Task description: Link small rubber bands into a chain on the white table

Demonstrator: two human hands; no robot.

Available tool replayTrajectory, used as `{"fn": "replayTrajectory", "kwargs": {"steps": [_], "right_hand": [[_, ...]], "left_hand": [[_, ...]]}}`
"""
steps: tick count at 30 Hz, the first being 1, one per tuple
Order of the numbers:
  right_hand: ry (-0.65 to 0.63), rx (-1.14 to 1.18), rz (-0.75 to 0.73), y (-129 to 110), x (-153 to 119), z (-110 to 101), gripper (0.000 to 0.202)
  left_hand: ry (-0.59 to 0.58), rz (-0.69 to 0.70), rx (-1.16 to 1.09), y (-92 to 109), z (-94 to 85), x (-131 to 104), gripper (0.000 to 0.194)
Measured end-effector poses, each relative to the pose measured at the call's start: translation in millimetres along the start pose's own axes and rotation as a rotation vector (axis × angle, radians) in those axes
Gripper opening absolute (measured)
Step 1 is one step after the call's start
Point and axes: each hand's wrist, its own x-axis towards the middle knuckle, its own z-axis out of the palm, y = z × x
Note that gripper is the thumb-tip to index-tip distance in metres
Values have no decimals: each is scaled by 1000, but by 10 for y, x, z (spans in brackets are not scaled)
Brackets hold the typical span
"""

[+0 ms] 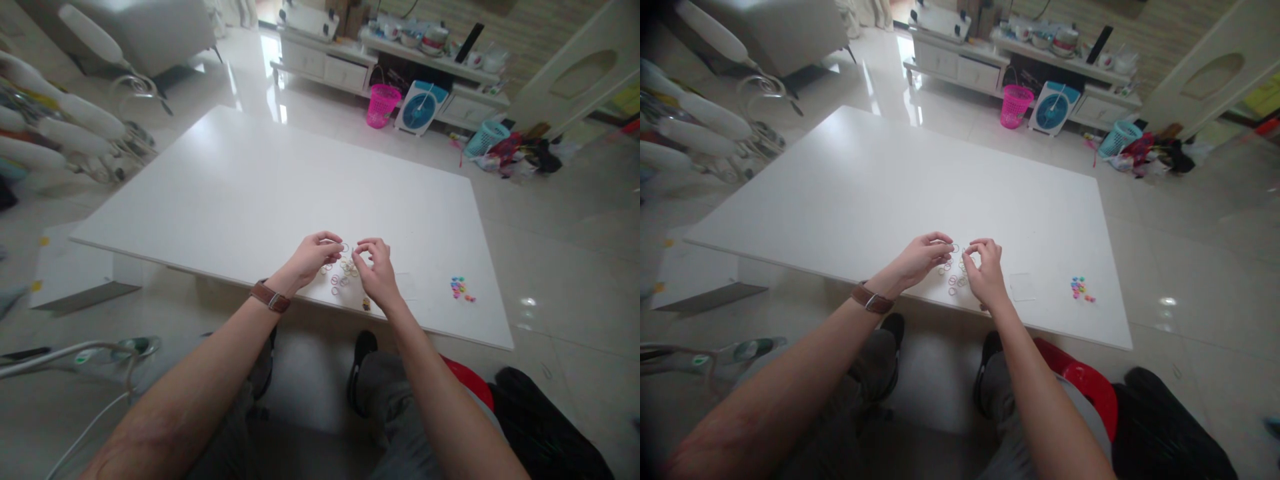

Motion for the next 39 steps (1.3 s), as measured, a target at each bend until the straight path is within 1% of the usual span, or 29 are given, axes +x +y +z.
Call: {"fn": "replayTrajectory", "kwargs": {"steps": [4,11,17,19,21,23,25,29,31,35,39], "right_hand": [[-3,90,-6,-94,-23,-18,10],[-21,60,-32,-95,-39,3,10],[8,37,-62,-113,-31,-11,8],[22,43,-35,-126,-27,-31,9],[45,71,1,-125,-20,-49,10],[67,143,39,-102,-10,-54,11],[49,274,98,-64,4,-35,16],[-86,591,187,-2,28,47,25],[-110,681,217,9,32,80,28],[-102,727,274,10,29,94,31],[-90,726,275,6,28,85,28]], "left_hand": [[-25,3,33,-21,18,-7,20],[-52,-25,14,-58,55,3,19],[-74,-27,14,-81,40,0,34],[-70,-19,22,-74,34,-5,33],[-63,-12,42,-58,34,-10,27],[-61,-3,67,-36,40,-20,22],[-74,1,81,-15,51,-33,19],[-121,-5,64,1,68,-59,18],[-122,-2,65,-4,66,-64,19],[-95,5,122,-25,46,-53,22],[-96,10,115,-46,35,-38,23]]}}
